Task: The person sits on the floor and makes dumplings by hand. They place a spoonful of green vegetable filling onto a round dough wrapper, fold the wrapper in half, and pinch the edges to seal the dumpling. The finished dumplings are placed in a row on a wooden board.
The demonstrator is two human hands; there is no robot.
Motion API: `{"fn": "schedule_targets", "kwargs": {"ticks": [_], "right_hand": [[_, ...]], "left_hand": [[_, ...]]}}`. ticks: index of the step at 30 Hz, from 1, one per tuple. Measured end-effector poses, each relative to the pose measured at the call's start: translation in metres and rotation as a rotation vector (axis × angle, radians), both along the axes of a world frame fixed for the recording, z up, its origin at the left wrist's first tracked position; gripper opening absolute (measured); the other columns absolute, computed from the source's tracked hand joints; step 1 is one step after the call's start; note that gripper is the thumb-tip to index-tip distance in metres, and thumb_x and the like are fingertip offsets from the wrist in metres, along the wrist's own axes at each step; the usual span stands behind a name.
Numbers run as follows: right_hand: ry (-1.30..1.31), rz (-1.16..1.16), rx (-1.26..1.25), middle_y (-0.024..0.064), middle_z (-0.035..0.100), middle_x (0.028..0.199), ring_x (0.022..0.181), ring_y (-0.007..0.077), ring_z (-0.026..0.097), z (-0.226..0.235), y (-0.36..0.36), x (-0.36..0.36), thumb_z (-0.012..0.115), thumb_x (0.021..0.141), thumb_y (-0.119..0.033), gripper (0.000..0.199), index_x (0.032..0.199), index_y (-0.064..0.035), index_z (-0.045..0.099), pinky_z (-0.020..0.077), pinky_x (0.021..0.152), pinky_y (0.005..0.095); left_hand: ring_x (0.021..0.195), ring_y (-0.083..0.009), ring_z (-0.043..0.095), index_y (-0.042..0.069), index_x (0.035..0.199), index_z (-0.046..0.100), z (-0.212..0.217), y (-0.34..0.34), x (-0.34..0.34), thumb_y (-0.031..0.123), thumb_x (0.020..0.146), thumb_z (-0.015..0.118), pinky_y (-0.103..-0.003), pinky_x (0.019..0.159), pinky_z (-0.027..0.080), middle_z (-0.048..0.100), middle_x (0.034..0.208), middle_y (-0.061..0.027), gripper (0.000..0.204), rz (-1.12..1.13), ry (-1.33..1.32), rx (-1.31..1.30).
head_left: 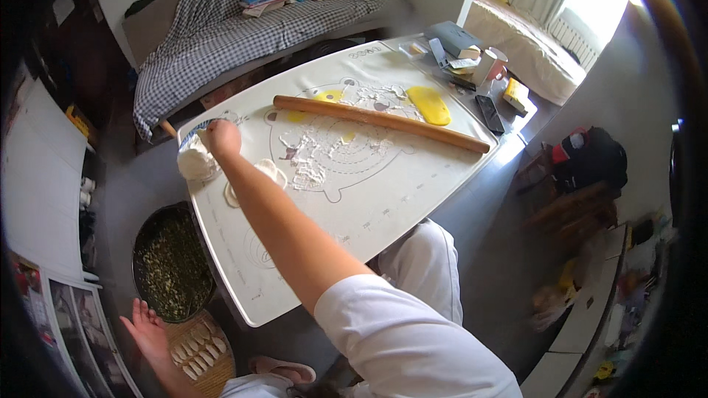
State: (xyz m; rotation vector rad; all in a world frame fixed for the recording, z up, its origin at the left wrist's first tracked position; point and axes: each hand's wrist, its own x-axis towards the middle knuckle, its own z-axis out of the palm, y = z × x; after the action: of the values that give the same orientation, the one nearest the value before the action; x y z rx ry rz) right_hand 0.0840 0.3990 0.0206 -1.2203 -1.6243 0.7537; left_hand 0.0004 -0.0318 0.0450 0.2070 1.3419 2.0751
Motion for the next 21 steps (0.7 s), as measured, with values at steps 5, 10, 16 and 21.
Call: {"fn": "schedule_targets", "kwargs": {"ticks": [5, 10, 16, 21], "right_hand": [[0.253, 0.023, -0.212, 0.0153, 0.061, 0.072, 0.070, 0.0310, 0.059, 0.013, -0.017, 0.022, 0.056, 0.065, -0.016, 0.012, 0.072, -0.0114, 0.066, 0.0470, 0.065, 0.0361], [0.445, 0.115, -0.303, 0.0183, 0.060, 0.075, 0.074, 0.0344, 0.057, 0.027, -0.029, 0.038, 0.056, 0.067, -0.016, 0.015, 0.072, -0.0051, 0.064, 0.0443, 0.070, 0.0396], [0.540, 0.159, -0.400, 0.0112, 0.063, 0.066, 0.061, 0.0205, 0.061, 0.032, -0.027, 0.046, 0.061, 0.069, -0.019, 0.017, 0.077, -0.0048, 0.066, 0.0474, 0.060, 0.0318], [-0.183, 0.264, 0.046, 0.0051, 0.062, 0.080, 0.077, 0.0143, 0.059, 0.039, -0.021, 0.023, 0.063, 0.068, -0.030, 0.025, 0.084, -0.0109, 0.063, 0.0456, 0.069, 0.0296]], "left_hand": [[0.073, -0.0087, 0.045, 0.006, 0.117, 0.044, 0.014, 0.000, 0.027, 0.051, 0.087, 0.033, -0.019, 0.059, 0.038, 0.051, 0.097, 0.0005, 0.055, 0.068, 0.003, -0.068], [0.074, -0.0088, 0.045, 0.005, 0.119, 0.041, 0.040, -0.003, 0.046, 0.050, 0.088, 0.033, -0.019, 0.059, 0.039, 0.050, 0.098, -0.0008, 0.055, 0.090, 0.035, -0.081], [0.075, -0.0116, 0.045, 0.005, 0.123, 0.037, 0.070, -0.011, 0.074, 0.050, 0.087, 0.034, -0.021, 0.063, 0.039, 0.048, 0.101, -0.0032, 0.058, 0.062, 0.052, 0.001], [0.086, -0.0157, 0.043, 0.004, 0.126, 0.034, 0.050, -0.024, 0.051, 0.055, 0.082, 0.039, -0.026, 0.074, 0.038, 0.042, 0.118, -0.0080, 0.067, 0.013, 0.052, 0.097]]}}
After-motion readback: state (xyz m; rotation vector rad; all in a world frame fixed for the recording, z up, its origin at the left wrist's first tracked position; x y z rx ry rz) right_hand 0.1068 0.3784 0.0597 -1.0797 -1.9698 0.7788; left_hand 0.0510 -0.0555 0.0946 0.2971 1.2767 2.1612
